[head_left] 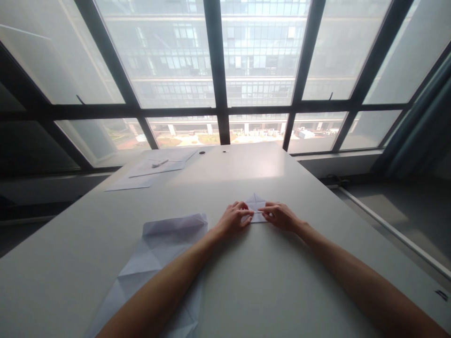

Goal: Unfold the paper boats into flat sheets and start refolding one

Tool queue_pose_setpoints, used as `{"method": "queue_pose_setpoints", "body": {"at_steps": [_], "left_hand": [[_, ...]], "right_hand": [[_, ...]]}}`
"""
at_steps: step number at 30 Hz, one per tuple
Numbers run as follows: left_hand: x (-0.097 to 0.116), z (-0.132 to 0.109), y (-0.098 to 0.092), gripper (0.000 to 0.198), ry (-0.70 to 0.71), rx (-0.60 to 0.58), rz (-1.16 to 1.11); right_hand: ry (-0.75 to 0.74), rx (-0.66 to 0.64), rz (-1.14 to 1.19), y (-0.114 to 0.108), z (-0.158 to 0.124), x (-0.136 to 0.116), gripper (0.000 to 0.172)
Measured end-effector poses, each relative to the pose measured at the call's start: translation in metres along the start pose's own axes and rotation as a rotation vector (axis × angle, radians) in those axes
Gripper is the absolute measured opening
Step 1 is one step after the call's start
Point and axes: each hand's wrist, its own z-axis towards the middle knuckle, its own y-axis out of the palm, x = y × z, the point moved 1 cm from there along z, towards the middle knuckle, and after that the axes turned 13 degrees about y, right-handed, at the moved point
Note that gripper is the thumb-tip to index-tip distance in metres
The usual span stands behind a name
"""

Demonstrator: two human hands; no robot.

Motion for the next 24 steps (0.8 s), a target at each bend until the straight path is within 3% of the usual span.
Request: {"method": "queue_pose_setpoints", "body": {"at_steps": [4,11,24], "left_hand": [[0.001,0.000,0.000,0.025,-0.010,0.001,0.000],[0.004,0.004,-0.007,0.023,-0.100,0.047,-0.026],[0.005,0.004,-0.015,0.032,-0.280,0.132,0.078]], "right_hand": [[0.013,-0.030,-0.019,0.002,0.000,-0.006,0.029],[0.032,-0.035,0.053,-0.008,0.001,0.005,0.032],[0.051,0.020,0.127,-0.006,0.004,0.016,0.037]]}}
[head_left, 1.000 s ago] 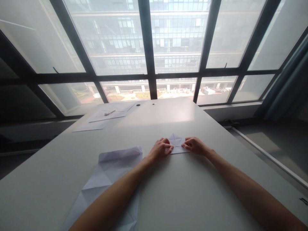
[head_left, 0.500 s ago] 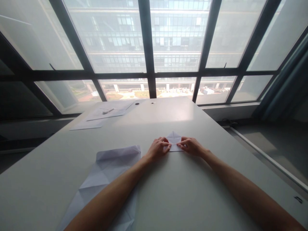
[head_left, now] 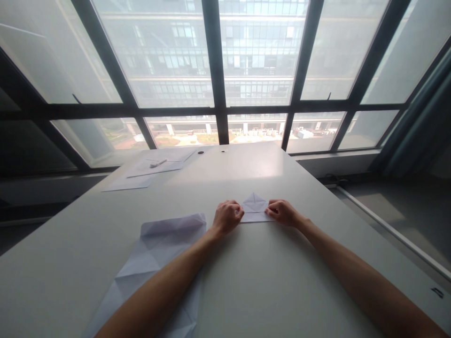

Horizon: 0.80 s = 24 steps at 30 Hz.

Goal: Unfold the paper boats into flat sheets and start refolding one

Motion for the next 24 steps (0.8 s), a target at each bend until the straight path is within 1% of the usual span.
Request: {"method": "queue_pose_setpoints", "body": {"at_steps": [6,9,10,13,15,19,24], "left_hand": [[-0.002,-0.001,0.002,0.022,0.025,-0.027,0.033],[-0.006,-0.002,0.006,0.014,0.070,-0.028,0.013],[-0.008,-0.002,0.008,0.014,0.106,-0.032,-0.017],[-0.011,-0.002,0.013,0.025,0.243,-0.063,-0.144],[-0.012,-0.002,0.016,0.029,0.289,-0.083,-0.198],[-0.011,-0.004,0.018,0.027,0.270,-0.089,-0.209],[-0.009,-0.004,0.014,0.027,0.249,-0.108,-0.201]], "right_hand": [[0.019,0.005,-0.014,0.003,0.001,0.000,0.037],[0.018,0.001,-0.017,0.003,0.001,-0.002,0.038],[0.015,0.001,-0.018,0.003,0.000,-0.002,0.038],[0.008,0.010,-0.021,0.003,0.000,-0.004,0.037],[0.008,0.016,-0.023,0.004,0.000,-0.005,0.035],[-0.001,0.030,-0.010,0.007,0.000,-0.002,0.022],[0.000,0.028,-0.039,0.010,0.000,0.004,0.023]]}}
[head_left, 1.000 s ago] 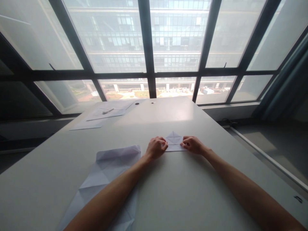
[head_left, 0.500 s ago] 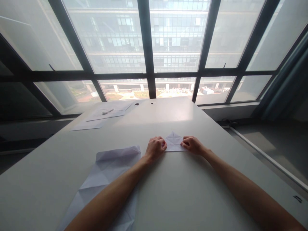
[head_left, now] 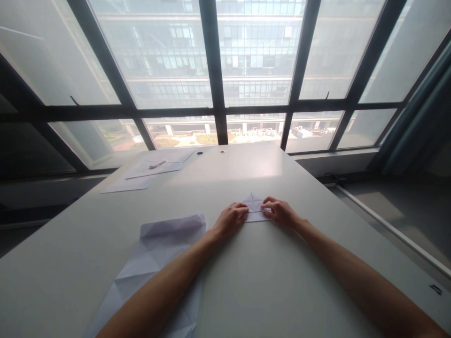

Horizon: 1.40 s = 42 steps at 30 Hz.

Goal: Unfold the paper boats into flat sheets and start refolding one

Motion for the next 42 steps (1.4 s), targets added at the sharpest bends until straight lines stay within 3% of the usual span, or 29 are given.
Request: {"method": "queue_pose_setpoints", "body": {"at_steps": [9,24,33,42], "left_hand": [[-0.0035,-0.0013,-0.0008,0.023,0.000,-0.036,0.002],[-0.0059,-0.0004,0.0002,0.024,0.009,-0.025,0.017],[-0.0049,0.0018,0.0016,0.025,0.007,0.004,-0.012],[-0.0025,0.0008,0.0000,0.017,-0.009,-0.009,0.042]], "right_hand": [[-0.125,0.011,0.011,0.0014,0.0043,0.0045,0.020],[-0.135,0.023,0.043,0.0021,0.0068,0.0037,0.027],[-0.154,0.044,0.054,0.0038,0.0042,0.0014,0.022],[-0.167,-0.032,0.033,-0.0026,0.0041,0.0051,0.036]]}}
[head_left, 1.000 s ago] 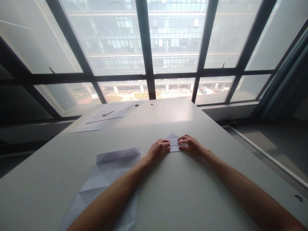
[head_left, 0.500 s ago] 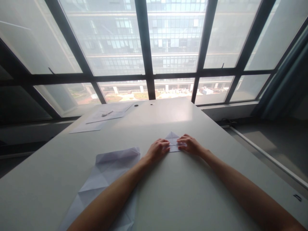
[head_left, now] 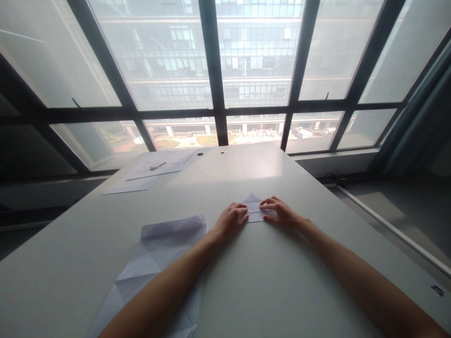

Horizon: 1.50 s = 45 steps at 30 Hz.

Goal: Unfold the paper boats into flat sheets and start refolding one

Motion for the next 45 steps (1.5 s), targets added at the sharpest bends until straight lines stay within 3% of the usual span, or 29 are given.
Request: {"method": "queue_pose_setpoints", "body": {"at_steps": [9,19,27,39,45], "left_hand": [[-0.009,-0.001,0.000,0.025,0.027,-0.004,-0.029],[-0.002,-0.001,0.000,0.029,0.019,0.008,0.009],[-0.001,-0.001,0.000,0.023,0.037,-0.038,0.069],[-0.007,0.001,0.001,0.040,-0.033,-0.043,0.034],[-0.007,0.004,0.002,0.036,-0.102,0.004,0.051]], "right_hand": [[0.002,0.007,0.037,0.002,0.001,0.003,0.038],[-0.001,0.019,0.016,0.000,0.001,-0.003,0.039],[0.014,0.051,-0.082,0.002,0.000,0.002,0.030],[0.106,0.041,-0.124,0.002,0.001,0.008,0.045],[0.138,0.073,-0.153,0.008,0.002,0.007,0.040]]}}
